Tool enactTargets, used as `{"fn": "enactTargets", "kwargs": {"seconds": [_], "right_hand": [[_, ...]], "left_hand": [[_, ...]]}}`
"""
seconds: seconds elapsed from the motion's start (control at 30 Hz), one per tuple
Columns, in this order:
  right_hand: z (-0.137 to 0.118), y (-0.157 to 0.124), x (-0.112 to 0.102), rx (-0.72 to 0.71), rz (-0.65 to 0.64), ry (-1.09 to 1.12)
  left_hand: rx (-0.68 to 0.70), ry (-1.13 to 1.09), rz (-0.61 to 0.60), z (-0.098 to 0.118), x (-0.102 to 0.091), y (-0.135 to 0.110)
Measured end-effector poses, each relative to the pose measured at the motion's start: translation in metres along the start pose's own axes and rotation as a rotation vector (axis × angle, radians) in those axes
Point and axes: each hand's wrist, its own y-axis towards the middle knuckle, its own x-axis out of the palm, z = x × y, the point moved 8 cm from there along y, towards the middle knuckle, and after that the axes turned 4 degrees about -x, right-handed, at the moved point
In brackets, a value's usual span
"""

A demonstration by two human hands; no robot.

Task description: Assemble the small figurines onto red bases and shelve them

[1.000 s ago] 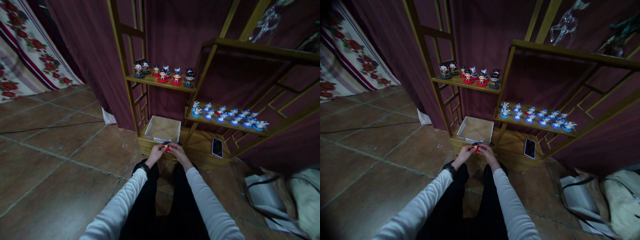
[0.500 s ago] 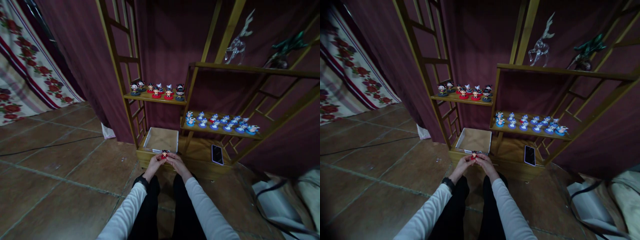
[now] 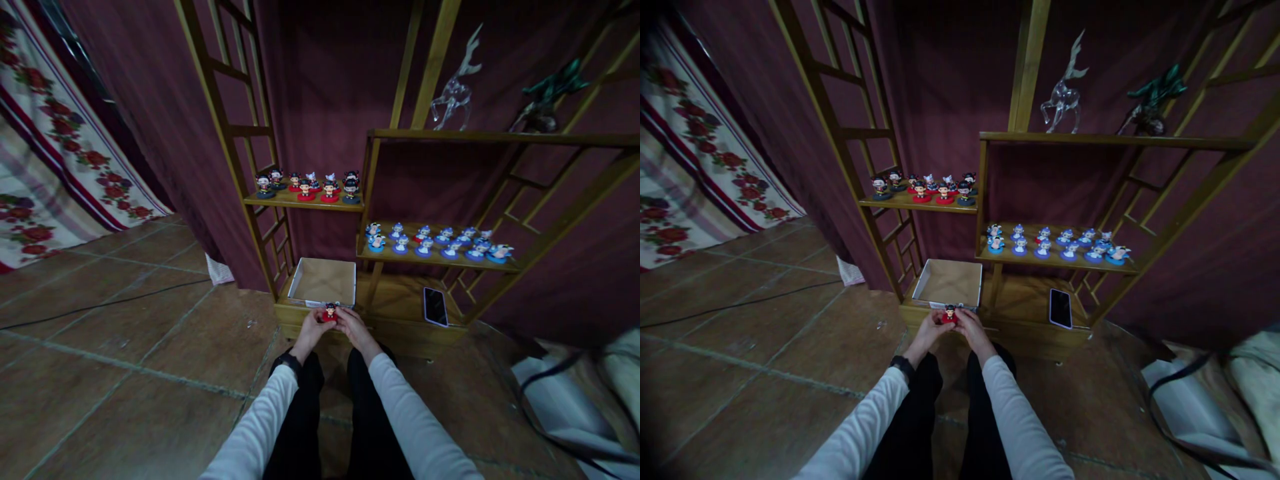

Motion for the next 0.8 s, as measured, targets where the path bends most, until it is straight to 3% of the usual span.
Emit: {"fn": "enactTargets", "kwargs": {"seconds": [0.57,0.8], "right_hand": [[0.003,0.001,-0.014,0.023,0.086,-0.009],[0.002,0.000,-0.017,0.023,0.105,0.000]], "left_hand": [[0.029,0.184,0.028,0.000,0.013,-0.003],[0.050,0.221,-0.017,0.005,0.018,-0.003]]}}
